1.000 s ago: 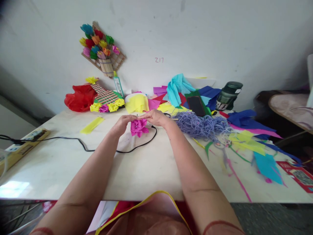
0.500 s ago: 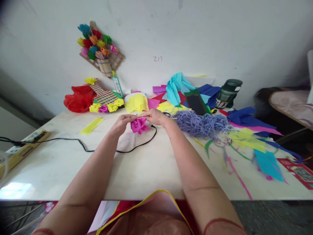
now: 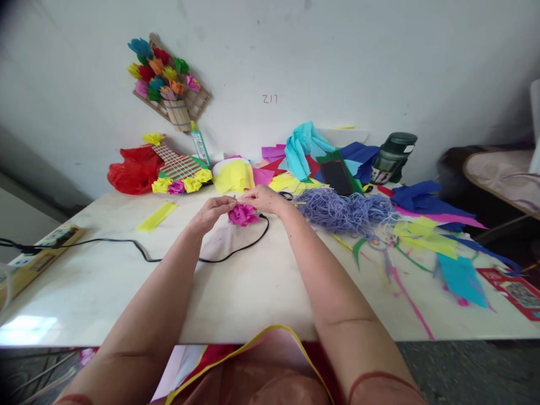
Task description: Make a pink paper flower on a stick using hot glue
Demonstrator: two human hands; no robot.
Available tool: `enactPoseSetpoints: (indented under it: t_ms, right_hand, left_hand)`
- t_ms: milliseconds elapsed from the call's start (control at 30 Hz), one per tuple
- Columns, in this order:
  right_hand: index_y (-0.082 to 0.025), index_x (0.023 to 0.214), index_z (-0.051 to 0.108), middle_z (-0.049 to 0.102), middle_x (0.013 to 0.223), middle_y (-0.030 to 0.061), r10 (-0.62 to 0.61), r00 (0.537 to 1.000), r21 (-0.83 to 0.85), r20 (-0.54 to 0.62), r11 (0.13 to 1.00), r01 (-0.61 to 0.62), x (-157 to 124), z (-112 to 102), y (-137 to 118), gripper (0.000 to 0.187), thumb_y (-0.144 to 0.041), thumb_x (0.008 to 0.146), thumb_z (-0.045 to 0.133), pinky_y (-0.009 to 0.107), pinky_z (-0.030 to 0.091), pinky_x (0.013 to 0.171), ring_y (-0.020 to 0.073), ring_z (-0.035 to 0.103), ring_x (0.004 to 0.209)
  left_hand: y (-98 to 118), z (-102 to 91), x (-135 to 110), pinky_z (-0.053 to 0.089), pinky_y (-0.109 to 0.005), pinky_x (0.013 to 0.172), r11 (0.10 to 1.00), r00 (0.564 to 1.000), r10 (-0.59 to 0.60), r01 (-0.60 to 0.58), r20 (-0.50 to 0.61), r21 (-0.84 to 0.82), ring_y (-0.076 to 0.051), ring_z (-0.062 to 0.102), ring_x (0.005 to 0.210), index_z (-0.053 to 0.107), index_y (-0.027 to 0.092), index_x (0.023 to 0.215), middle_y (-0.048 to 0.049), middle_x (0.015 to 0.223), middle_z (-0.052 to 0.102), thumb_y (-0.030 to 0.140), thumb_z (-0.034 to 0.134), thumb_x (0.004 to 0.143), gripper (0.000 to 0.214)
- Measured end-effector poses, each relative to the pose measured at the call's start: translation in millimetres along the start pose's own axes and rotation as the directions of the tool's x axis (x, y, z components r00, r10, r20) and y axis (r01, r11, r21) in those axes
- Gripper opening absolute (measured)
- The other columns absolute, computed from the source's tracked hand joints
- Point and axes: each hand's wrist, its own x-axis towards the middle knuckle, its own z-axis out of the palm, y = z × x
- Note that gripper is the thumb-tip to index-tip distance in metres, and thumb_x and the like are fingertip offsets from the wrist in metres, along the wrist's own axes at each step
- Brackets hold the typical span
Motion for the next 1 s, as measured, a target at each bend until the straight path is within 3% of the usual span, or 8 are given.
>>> enactPoseSetpoints:
  t_ms: [200, 500, 1000]
  right_hand:
    - [-0.016, 0.09, 0.081, 0.073, 0.074, 0.0043, 0.023, 0.997, -0.093, -0.074, 0.995, -0.03, 1, 1, 5, 0.03, -0.039, 0.082, 0.064, 0.026, 0.043, 0.064, 0.0159, 0.061, 0.07]
    - [-0.027, 0.091, 0.081, 0.079, 0.095, 0.0023, -0.006, 0.992, -0.258, -0.123, 0.966, -0.027, 0, 1, -3, 0.018, -0.027, 0.082, 0.066, 0.025, 0.046, 0.072, 0.0183, 0.07, 0.089]
    - [-0.021, 0.086, 0.082, 0.078, 0.086, 0.0047, -0.024, 0.99, -0.266, -0.142, 0.964, -0.014, 1, 4, -7, 0.017, -0.022, 0.078, 0.067, 0.024, 0.045, 0.067, 0.0173, 0.069, 0.081]
  left_hand:
    - [1, 0.4, 0, 0.035, -0.029, 0.065, 0.999, 1.0, -0.024, 0.024, 0.013, 0.026, -0.014, 0.047, 0.064, 0.065, 0.013, 0.073, -0.0008, 0.064, 0.056, 0.046, 0.069, 0.072, 0.033]
    - [-6, -0.6, 2, 0.037, -0.031, 0.069, 0.998, 0.997, -0.062, 0.061, -0.035, -0.027, -0.016, 0.052, 0.067, 0.07, 0.014, 0.075, -0.0022, 0.069, 0.063, 0.042, 0.069, 0.069, 0.029]
    - [-12, 0.2, 6, 0.038, -0.03, 0.067, 0.989, 0.986, -0.133, 0.126, -0.096, -0.076, -0.017, 0.053, 0.068, 0.074, 0.015, 0.071, -0.0031, 0.067, 0.067, 0.036, 0.07, 0.062, 0.023]
